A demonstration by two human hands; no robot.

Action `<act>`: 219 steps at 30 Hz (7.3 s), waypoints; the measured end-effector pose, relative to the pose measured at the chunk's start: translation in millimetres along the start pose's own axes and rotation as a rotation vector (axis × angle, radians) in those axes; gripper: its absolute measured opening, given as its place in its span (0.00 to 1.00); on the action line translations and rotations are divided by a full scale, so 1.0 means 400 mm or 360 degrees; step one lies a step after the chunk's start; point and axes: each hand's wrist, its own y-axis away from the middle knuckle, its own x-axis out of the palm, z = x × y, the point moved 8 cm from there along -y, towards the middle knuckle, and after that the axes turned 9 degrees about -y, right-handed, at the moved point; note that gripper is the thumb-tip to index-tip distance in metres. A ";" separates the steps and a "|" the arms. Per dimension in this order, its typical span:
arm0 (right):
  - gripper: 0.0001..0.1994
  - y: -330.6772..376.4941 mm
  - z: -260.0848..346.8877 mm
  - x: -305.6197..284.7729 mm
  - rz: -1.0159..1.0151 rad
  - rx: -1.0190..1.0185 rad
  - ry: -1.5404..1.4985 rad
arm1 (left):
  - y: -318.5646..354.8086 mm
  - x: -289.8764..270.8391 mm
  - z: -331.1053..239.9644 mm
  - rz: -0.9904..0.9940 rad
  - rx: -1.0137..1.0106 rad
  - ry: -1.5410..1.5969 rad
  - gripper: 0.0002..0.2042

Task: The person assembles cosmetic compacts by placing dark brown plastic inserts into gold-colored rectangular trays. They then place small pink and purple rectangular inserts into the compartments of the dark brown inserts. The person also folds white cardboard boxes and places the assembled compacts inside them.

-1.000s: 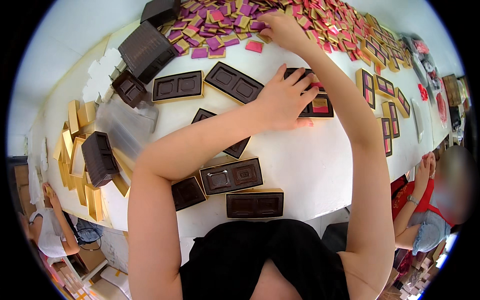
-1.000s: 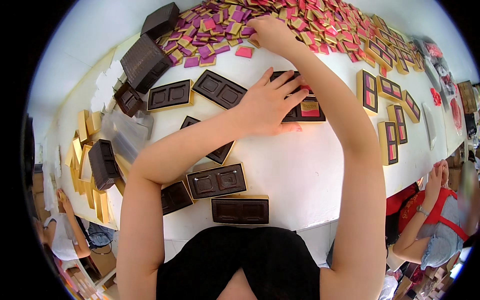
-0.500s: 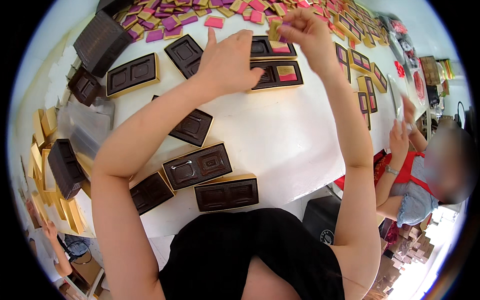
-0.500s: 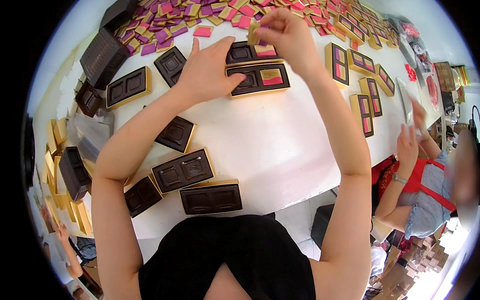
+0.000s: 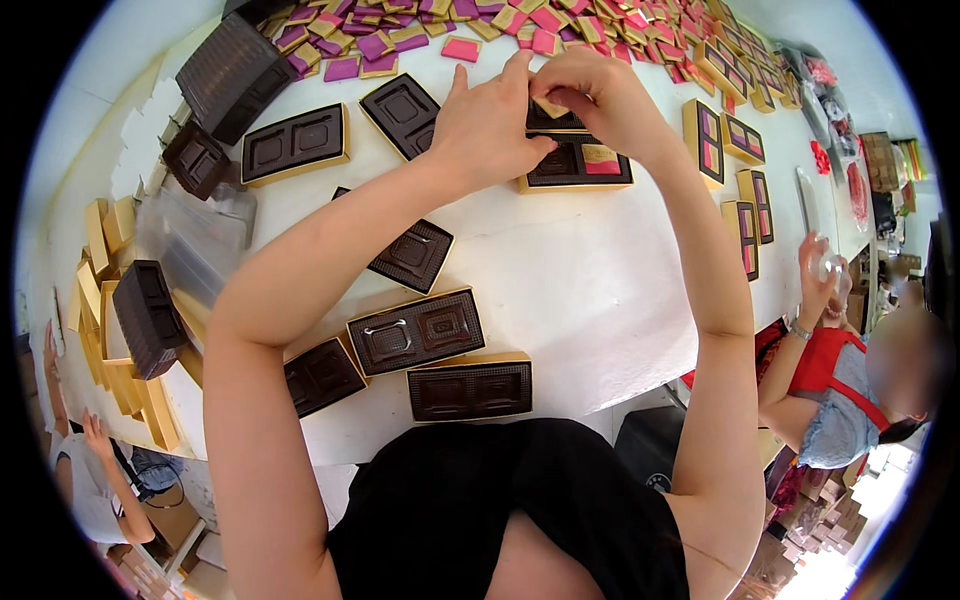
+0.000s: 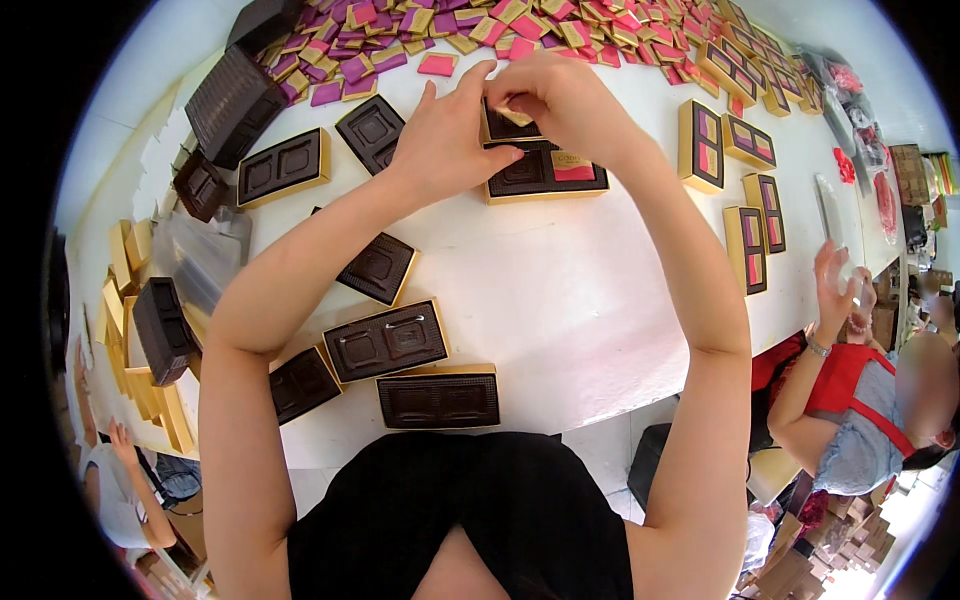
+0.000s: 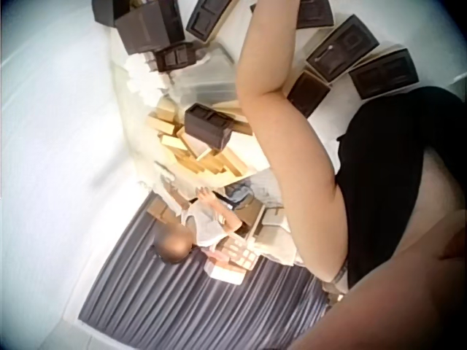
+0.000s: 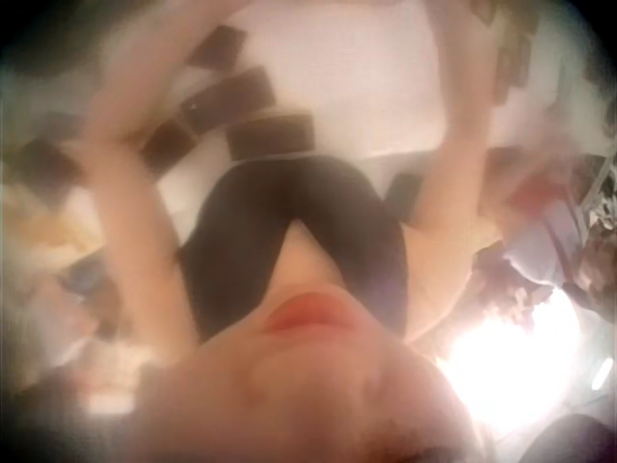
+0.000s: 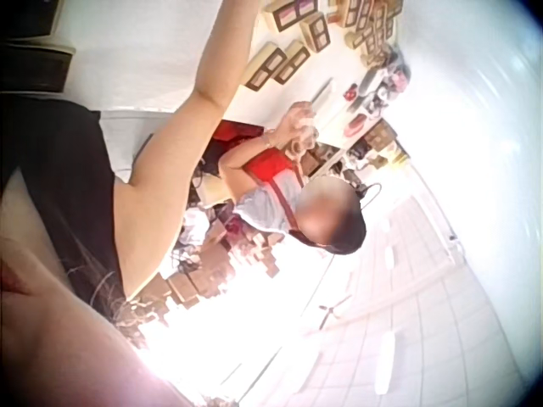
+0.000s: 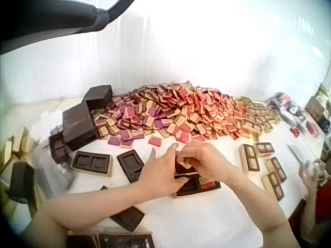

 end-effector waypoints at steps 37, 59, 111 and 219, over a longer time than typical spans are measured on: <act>0.22 -0.314 -0.154 0.134 -0.0046 -0.0304 0.0655 | 0.003 0.017 -0.008 -0.0006 0.0009 -0.0125 0.39; 0.16 -0.336 -0.163 0.157 0.0327 0.0384 0.0729 | 0.010 0.001 -0.012 -0.0094 0.0045 -0.0087 0.34; 0.23 0.219 0.118 0.049 -0.0007 0.0068 0.0622 | 0.014 0.016 -0.002 -0.0174 0.0099 -0.0082 0.21; 0.31 0.118 0.142 0.172 -0.0153 -0.0018 0.0851 | 0.077 -0.035 0.102 -0.0190 0.0131 0.0287 0.34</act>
